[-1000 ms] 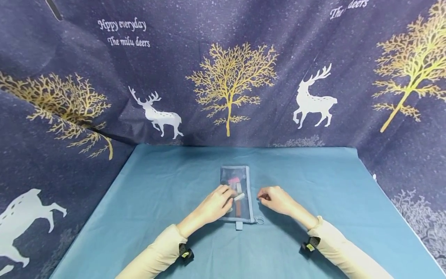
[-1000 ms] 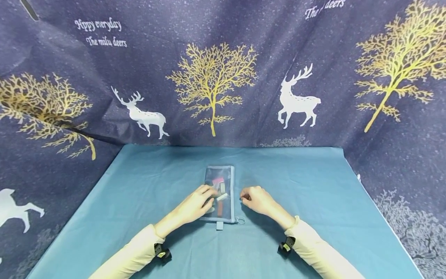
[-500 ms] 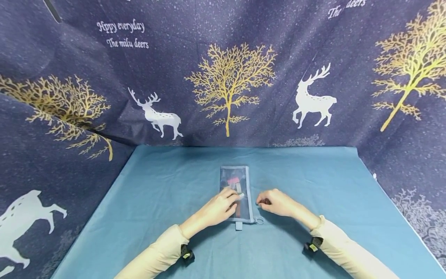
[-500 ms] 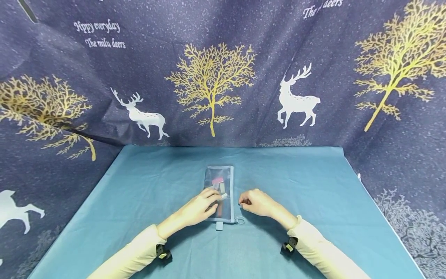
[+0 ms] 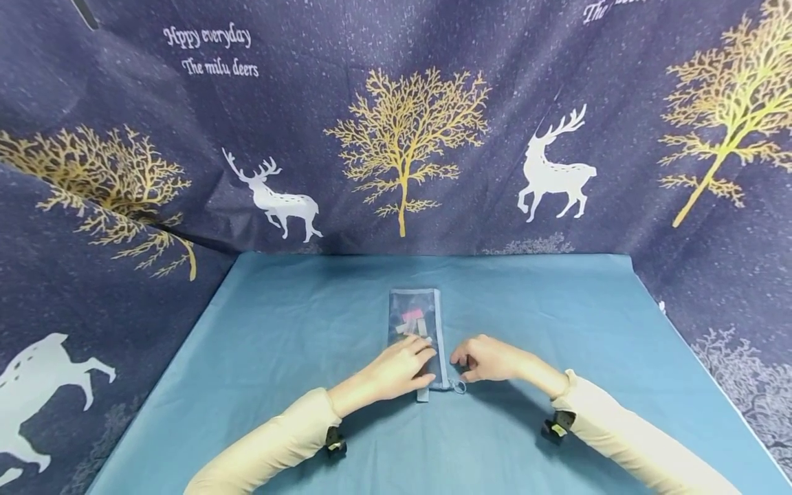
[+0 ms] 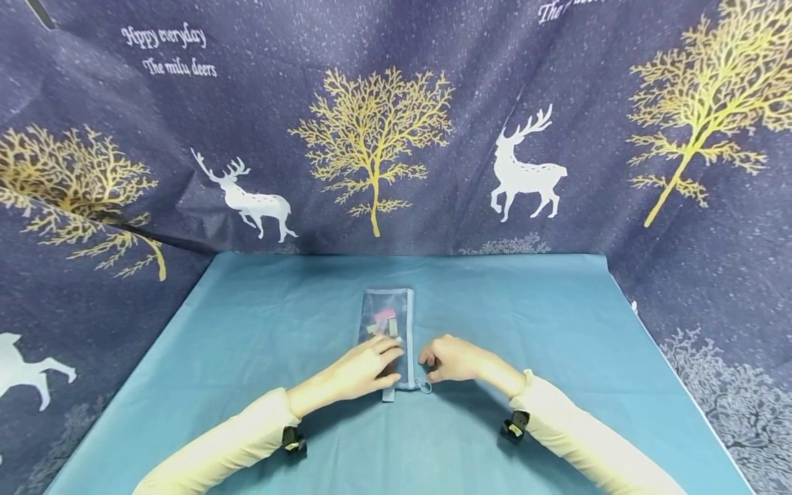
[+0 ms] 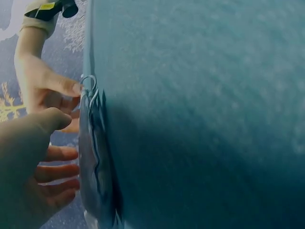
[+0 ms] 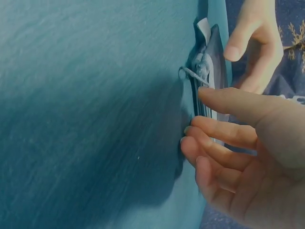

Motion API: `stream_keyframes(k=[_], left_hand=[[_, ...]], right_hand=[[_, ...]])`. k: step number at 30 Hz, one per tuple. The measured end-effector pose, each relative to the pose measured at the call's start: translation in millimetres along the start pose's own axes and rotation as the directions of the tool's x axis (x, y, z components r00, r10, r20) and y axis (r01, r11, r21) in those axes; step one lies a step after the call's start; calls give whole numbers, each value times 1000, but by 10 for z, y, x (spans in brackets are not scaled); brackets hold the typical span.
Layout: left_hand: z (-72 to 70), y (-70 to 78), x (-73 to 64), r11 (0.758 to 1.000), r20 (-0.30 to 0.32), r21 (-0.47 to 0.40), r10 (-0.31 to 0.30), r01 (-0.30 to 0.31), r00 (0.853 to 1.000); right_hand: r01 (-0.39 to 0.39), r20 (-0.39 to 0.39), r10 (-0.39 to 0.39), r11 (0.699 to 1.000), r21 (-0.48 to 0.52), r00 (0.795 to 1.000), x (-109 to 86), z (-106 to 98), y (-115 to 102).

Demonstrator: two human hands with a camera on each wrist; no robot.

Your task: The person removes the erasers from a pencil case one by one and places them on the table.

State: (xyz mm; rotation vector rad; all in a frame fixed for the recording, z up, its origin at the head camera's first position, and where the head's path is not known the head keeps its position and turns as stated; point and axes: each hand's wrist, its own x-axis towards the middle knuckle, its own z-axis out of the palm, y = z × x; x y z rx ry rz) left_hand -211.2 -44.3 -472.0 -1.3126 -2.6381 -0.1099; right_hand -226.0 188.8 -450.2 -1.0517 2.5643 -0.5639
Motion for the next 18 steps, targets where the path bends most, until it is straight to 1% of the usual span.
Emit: stream_keyframes(k=[2, 7, 11, 15, 18], left_hand=[[-8, 20, 8, 1000, 13, 28, 2, -3, 1000], [-30, 66, 11, 997, 74, 82, -8, 2, 997], [-43, 96, 34, 992, 102, 126, -4, -9, 995], [-28, 128, 48, 986, 102, 162, 24, -40, 994], [5, 151, 58, 978, 69, 193, 71, -83, 995]], right_hand=[[11, 9, -11, 1000, 3, 1000, 9, 0, -22], [35, 33, -35, 999, 18, 999, 9, 18, -66], [37, 38, -38, 999, 16, 999, 16, 21, -96], [30, 44, -29, 1000, -6, 999, 46, 41, -115], [32, 39, -31, 999, -11, 999, 73, 56, -127]])
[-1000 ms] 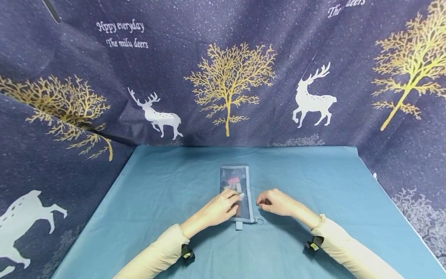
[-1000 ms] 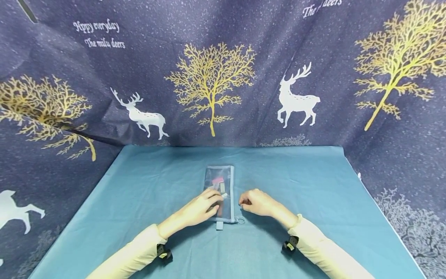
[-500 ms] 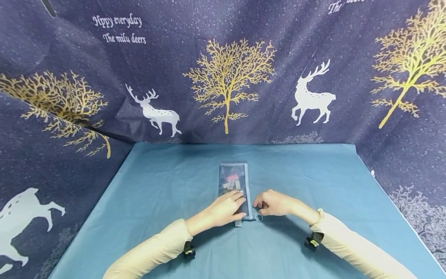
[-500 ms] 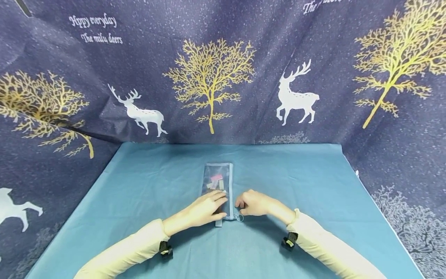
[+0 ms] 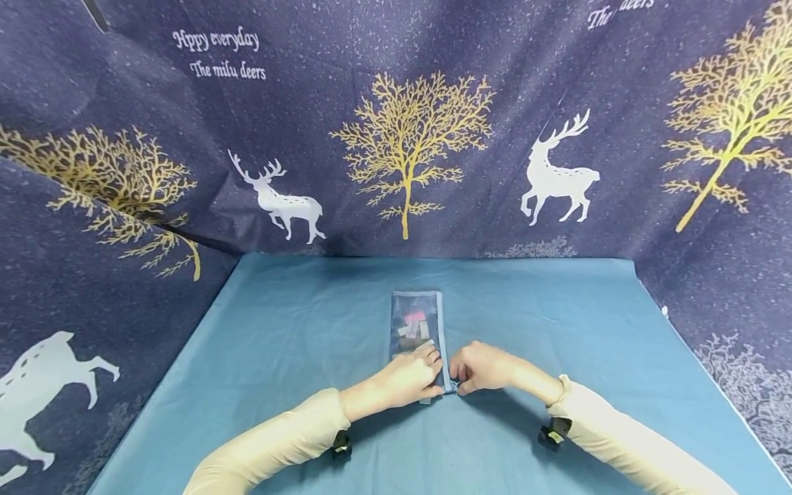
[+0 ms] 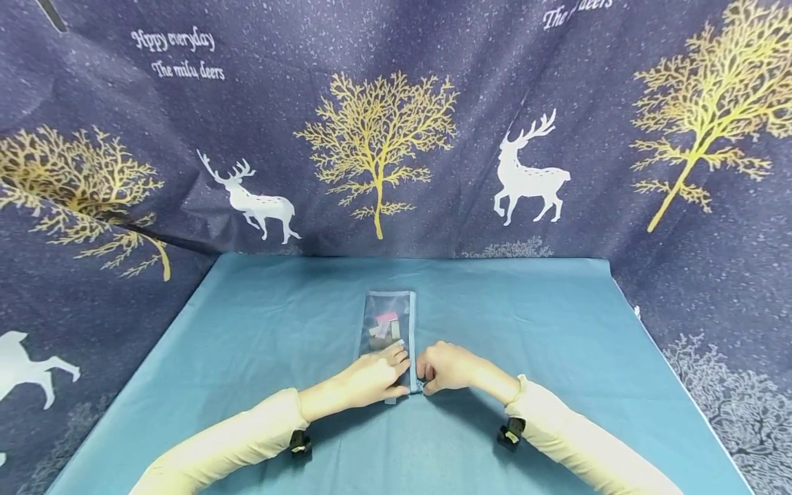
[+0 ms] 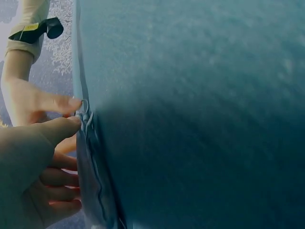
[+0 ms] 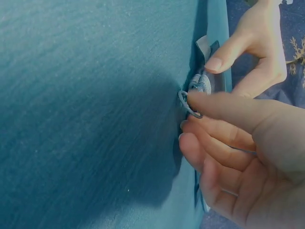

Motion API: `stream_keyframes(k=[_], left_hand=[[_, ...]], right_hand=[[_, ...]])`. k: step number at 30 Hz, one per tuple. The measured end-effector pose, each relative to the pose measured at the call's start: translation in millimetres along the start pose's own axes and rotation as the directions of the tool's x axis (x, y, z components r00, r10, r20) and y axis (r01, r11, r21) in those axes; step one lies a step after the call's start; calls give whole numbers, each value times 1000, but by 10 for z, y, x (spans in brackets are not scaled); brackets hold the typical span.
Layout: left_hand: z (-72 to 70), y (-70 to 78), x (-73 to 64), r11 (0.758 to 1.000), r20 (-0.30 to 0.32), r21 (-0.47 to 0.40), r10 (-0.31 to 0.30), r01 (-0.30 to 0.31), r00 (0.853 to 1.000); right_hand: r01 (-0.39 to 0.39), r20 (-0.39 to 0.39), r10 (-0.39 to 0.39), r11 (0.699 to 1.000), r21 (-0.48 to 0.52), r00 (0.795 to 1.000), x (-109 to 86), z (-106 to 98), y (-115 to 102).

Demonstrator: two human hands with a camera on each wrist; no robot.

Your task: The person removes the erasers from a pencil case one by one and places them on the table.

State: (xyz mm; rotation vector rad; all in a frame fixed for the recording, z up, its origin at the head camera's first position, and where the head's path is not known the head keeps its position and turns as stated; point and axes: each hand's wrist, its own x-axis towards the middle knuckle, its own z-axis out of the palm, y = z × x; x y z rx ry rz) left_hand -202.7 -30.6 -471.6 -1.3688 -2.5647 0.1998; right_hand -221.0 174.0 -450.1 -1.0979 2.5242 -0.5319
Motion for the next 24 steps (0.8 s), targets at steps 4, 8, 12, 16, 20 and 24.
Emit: stream_keyframes(k=[4, 8, 12, 16, 20, 24], left_hand=[[11, 36, 7, 999, -52, 33, 38, -36, 998], [-15, 48, 16, 998, -35, 61, 35, -33, 999], [-21, 69, 17, 994, -15, 102, 45, -44, 999], [-18, 91, 8, 986, -54, 143, 93, -84, 994], [-15, 91, 11, 981, -92, 160, 124, -108, 988], [-22, 94, 15, 981, -103, 150, 142, -126, 984]], right_hand=[[18, -10, -18, 1000, -13, 1000, 23, 17, -6], [31, -20, -32, 999, -42, 999, 34, 0, -8], [43, -27, -45, 997, -62, 999, 37, -22, -5], [60, -48, -65, 994, -90, 997, 49, -23, 16], [78, -71, -87, 991, -113, 994, 68, -41, 29], [85, -72, -94, 989, -118, 993, 84, -58, 34]])
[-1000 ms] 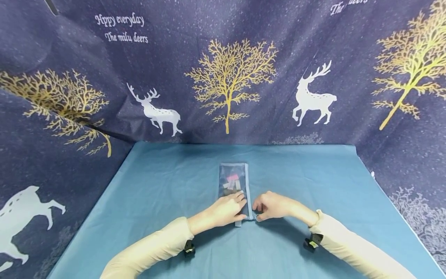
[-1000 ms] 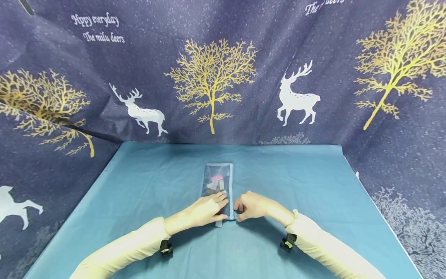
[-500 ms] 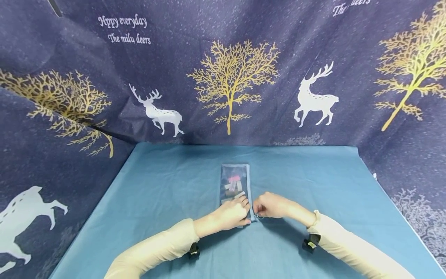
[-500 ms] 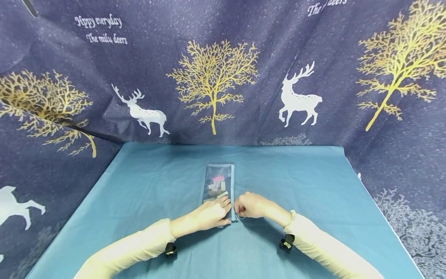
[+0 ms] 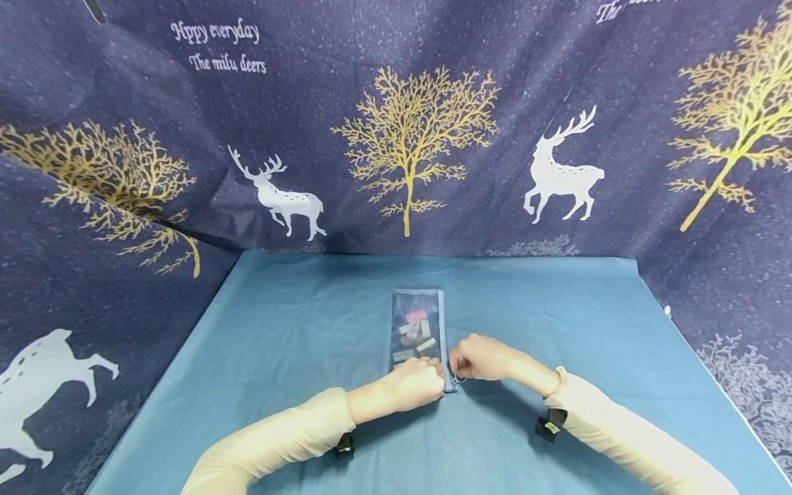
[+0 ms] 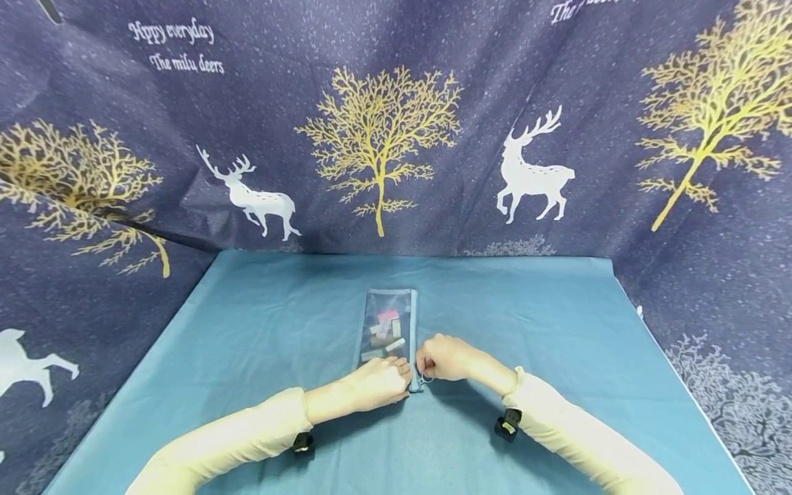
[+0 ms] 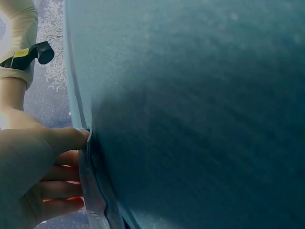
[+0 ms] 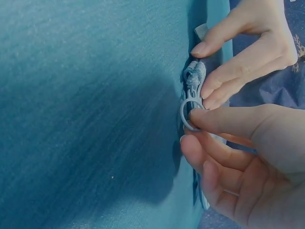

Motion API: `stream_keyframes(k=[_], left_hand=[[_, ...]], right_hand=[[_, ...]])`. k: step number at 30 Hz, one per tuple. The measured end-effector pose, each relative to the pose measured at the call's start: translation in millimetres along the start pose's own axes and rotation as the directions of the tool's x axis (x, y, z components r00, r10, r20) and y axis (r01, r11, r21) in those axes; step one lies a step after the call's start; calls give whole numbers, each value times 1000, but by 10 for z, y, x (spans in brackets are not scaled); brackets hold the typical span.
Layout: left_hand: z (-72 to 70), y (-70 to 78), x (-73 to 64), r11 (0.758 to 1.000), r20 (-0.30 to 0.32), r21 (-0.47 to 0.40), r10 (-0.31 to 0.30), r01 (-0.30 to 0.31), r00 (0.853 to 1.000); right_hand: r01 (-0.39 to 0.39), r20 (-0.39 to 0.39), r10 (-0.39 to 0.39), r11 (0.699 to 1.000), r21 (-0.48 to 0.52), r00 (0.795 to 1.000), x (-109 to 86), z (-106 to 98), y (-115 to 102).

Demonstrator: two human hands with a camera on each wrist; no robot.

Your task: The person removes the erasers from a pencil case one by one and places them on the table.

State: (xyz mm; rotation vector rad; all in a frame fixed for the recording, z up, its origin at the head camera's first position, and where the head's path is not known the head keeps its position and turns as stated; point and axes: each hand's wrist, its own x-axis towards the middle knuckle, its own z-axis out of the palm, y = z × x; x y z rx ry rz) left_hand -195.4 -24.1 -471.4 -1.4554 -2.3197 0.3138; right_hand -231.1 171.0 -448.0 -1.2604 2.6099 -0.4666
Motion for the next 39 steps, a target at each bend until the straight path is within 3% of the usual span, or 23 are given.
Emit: stream_keyframes(k=[7, 13, 17, 24, 33, 39], left_hand=[[-19, -2, 14, 999, 28, -38, 5, -3, 1000], [-15, 9, 20, 994, -5, 94, 51, -51, 999], [-18, 19, 22, 983, 9, 156, 97, -97, 995], [-16, 39, 22, 990, 57, 57, 127, -130, 990], [-27, 30, 20, 986, 2, 100, 135, -135, 991], [-23, 9, 24, 996, 30, -12, 91, -90, 995]], right_hand=[[-15, 22, 15, 1000, -3, 1000, 22, -18, 22], [-18, 29, 18, 1000, 3, 999, 46, -48, 23], [-5, 35, 5, 1000, -6, 999, 70, -59, 36], [-24, 42, 26, 999, -41, 999, 111, -53, 66], [-89, 79, 90, 996, -15, 993, 163, -51, 117], [-95, 96, 91, 995, 43, 991, 197, -44, 183]])
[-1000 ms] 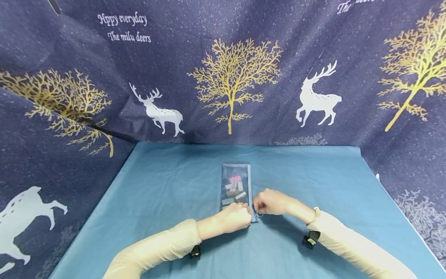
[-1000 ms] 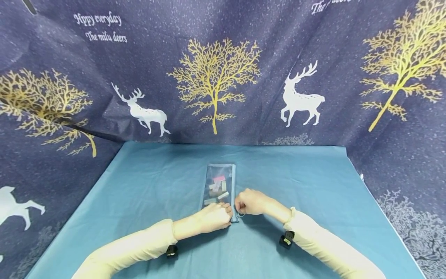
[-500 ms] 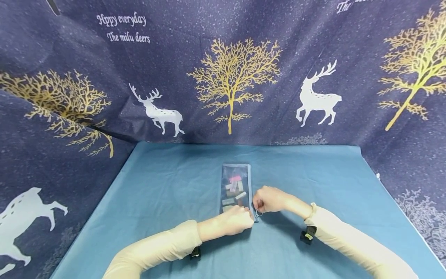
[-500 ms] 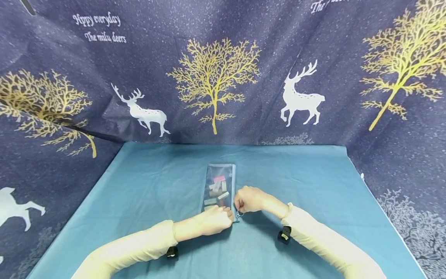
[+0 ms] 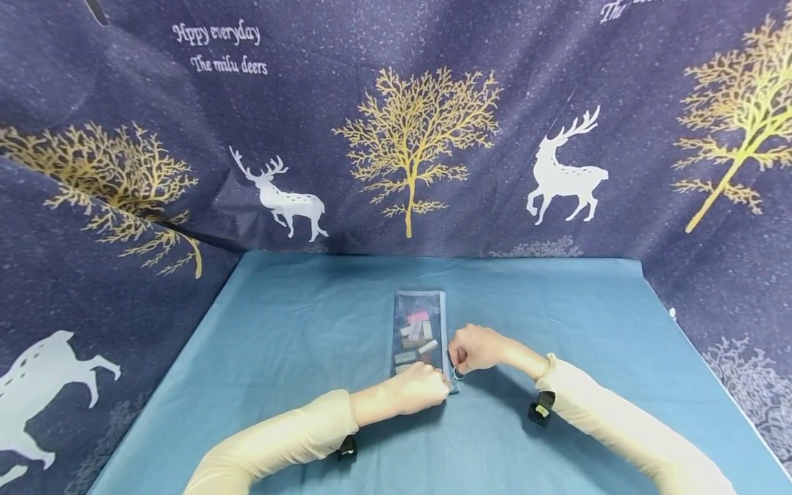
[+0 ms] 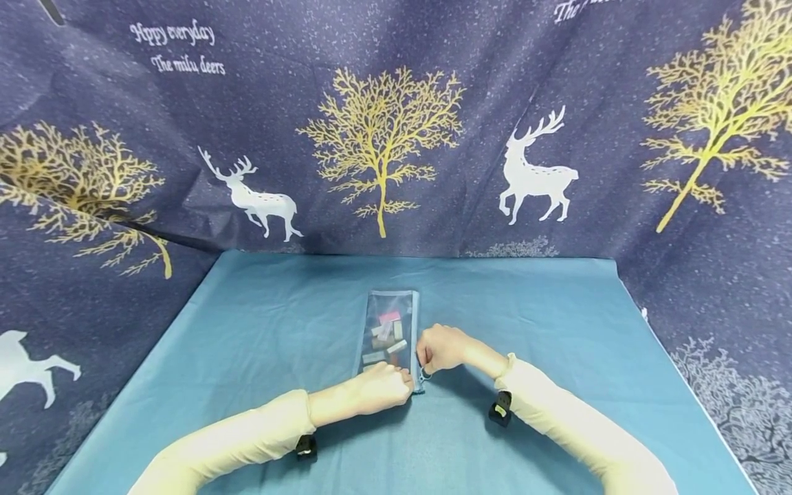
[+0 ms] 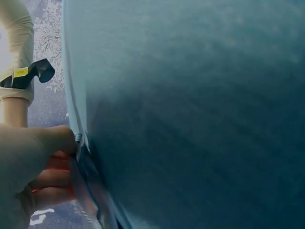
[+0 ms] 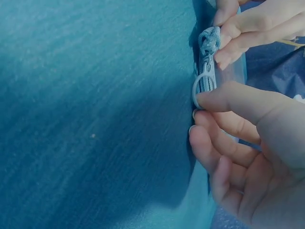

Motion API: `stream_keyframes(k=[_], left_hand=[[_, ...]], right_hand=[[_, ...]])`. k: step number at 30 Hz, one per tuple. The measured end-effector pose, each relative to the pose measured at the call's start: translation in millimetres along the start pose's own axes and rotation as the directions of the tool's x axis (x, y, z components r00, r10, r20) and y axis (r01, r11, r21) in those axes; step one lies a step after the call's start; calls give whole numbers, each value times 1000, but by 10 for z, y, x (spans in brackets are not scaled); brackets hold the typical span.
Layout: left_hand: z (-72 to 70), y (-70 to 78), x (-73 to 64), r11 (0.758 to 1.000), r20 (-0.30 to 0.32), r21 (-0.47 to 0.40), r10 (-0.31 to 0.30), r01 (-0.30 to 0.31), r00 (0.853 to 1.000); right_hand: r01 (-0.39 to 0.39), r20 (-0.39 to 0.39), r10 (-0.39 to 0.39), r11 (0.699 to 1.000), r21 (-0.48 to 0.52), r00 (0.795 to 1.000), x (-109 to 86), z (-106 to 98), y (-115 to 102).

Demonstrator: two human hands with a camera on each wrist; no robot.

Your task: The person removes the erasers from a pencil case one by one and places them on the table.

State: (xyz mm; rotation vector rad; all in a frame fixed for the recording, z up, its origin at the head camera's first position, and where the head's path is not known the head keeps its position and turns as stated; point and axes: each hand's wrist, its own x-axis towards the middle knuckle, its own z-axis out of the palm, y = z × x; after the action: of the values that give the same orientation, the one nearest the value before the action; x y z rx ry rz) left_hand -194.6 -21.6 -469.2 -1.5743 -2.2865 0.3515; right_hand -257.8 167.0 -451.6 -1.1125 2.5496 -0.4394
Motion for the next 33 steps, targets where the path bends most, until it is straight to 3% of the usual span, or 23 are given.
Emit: stream_keyframes(k=[4, 7, 9, 11, 14, 17, 20, 23, 27, 33], left_hand=[[33, -27, -21, 985, -48, -154, -90, 82, 995], [71, -47, -47, 942, -91, -307, -169, 133, 981], [89, -49, -69, 921, -108, -350, -219, 169, 970], [92, -43, -102, 912, -141, -355, -271, 207, 952], [75, -34, -162, 897, -217, -364, -343, 250, 914], [64, -39, -209, 858, -261, -444, -401, 260, 878], [77, -47, -237, 792, -204, -539, -453, 287, 868], [120, -51, -249, 739, -114, -581, -488, 340, 865], [189, -55, -261, 721, -28, -577, -488, 385, 872], [218, -72, -261, 708, 110, -582, -420, 401, 901]], right_hand=[[26, 1, -26, 999, 28, 1000, 20, 2, 40], [39, 5, -40, 998, 56, 999, 21, 0, 49], [42, 14, -44, 996, 77, 999, 21, 2, 45], [40, 24, -42, 996, 81, 999, 21, 13, 43], [46, 35, -49, 994, 95, 998, 19, 31, 39], [53, 32, -56, 994, 96, 998, 7, 41, 36], [63, 26, -66, 994, 94, 997, -2, 43, 37], [73, 29, -76, 993, 97, 997, -8, 41, 39], [61, 43, -65, 993, 97, 997, -4, 38, 48], [59, 37, -62, 994, 97, 997, -1, 22, 70]])
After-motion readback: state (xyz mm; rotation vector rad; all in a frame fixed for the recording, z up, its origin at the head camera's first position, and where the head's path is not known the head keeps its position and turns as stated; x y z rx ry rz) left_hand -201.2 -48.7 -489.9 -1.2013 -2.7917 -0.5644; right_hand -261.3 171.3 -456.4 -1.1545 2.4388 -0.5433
